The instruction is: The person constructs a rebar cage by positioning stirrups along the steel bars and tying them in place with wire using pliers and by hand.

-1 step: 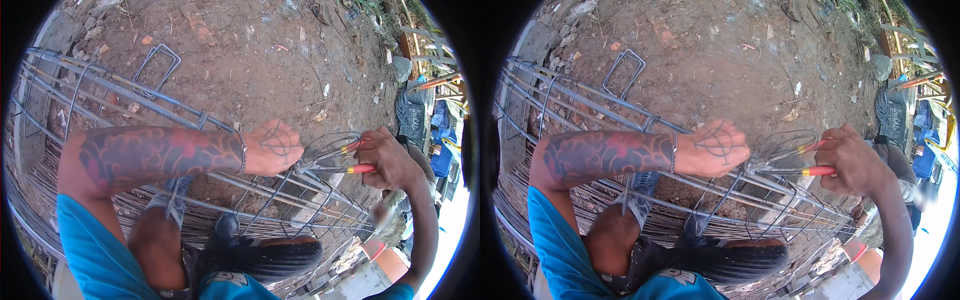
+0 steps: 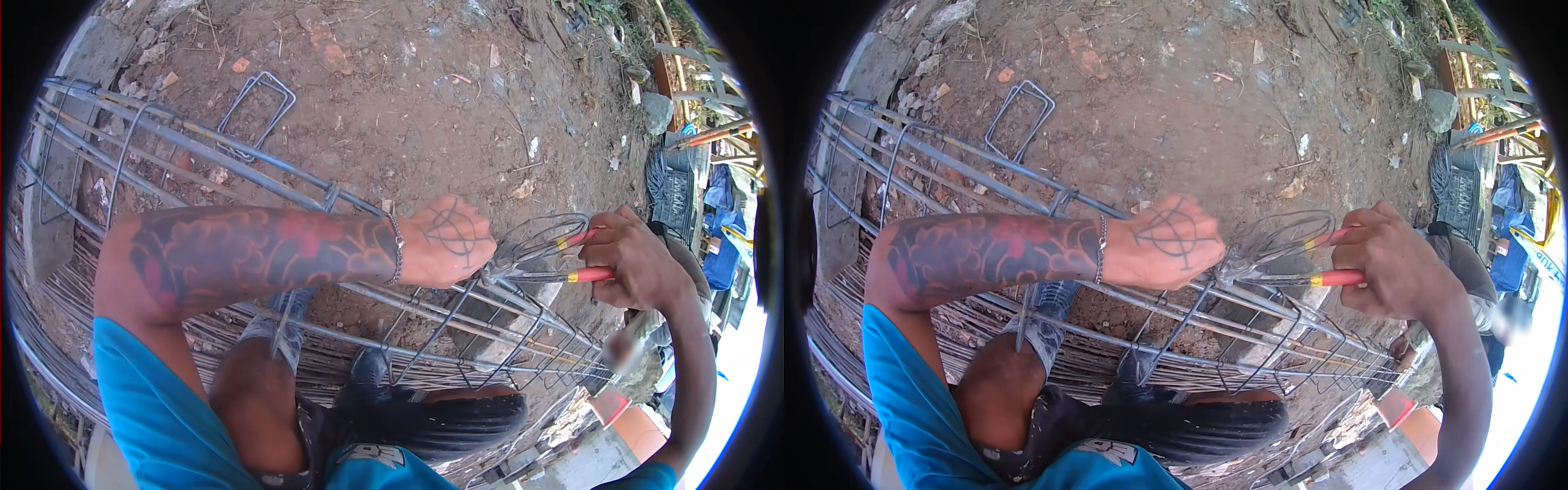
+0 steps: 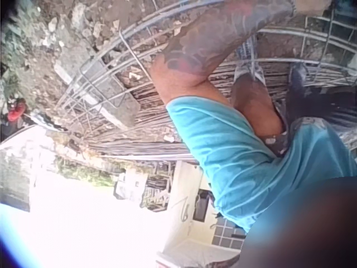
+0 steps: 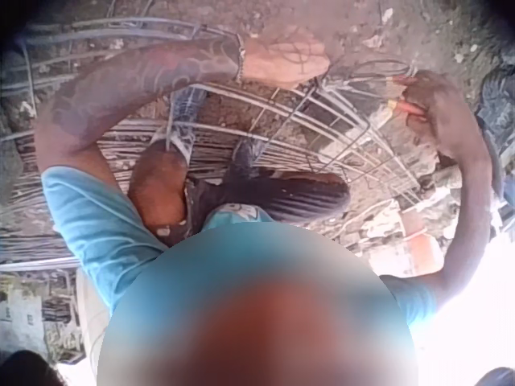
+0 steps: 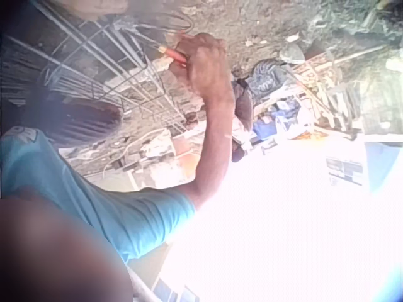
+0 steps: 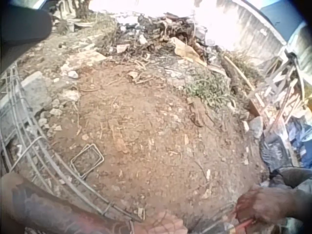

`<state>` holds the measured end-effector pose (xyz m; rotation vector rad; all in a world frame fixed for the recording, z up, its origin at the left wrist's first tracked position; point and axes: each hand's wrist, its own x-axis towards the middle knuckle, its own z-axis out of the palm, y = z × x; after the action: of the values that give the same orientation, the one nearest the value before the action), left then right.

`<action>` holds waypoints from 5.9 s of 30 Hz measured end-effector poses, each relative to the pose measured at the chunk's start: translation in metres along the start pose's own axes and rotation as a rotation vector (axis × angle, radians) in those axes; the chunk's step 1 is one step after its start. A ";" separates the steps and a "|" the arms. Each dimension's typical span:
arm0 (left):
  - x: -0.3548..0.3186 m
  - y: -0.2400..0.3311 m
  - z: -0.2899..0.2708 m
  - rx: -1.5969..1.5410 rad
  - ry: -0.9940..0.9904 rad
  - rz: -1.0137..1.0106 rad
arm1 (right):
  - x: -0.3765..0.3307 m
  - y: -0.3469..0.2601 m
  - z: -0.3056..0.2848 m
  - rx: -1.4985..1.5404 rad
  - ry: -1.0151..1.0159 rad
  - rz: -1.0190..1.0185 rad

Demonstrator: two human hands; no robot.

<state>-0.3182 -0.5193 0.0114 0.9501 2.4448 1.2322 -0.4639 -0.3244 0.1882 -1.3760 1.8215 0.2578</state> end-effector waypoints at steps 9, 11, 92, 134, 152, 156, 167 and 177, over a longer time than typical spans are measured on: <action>-0.001 -0.006 0.011 -0.005 0.176 0.128 | 0.012 0.005 -0.011 -0.204 0.005 0.000; 0.001 -0.012 0.019 0.031 0.254 0.172 | 0.012 0.005 -0.008 -0.175 0.054 0.163; 0.123 0.074 -0.042 -0.034 0.322 -0.608 | 0.071 -0.004 0.014 1.553 1.529 0.596; 0.097 0.050 -0.042 -1.160 0.159 -0.238 | 0.065 0.008 0.021 1.818 1.006 -0.810; 0.105 0.066 -0.027 -0.164 0.690 -0.434 | 0.090 -0.030 -0.011 0.608 1.534 0.847; 0.102 0.062 -0.039 -0.396 0.485 -0.470 | 0.078 -0.021 -0.006 1.188 1.393 0.513; 0.087 0.050 -0.063 -1.127 0.166 -0.062 | 0.059 -0.023 -0.002 1.581 1.113 -0.358; 0.084 0.043 -0.035 -0.602 0.712 -0.154 | 0.050 -0.074 -0.012 1.341 1.540 0.274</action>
<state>-0.3801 -0.4682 0.0730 0.1556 2.2407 2.3459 -0.4083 -0.3951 0.1828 -0.1090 2.3102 -2.0046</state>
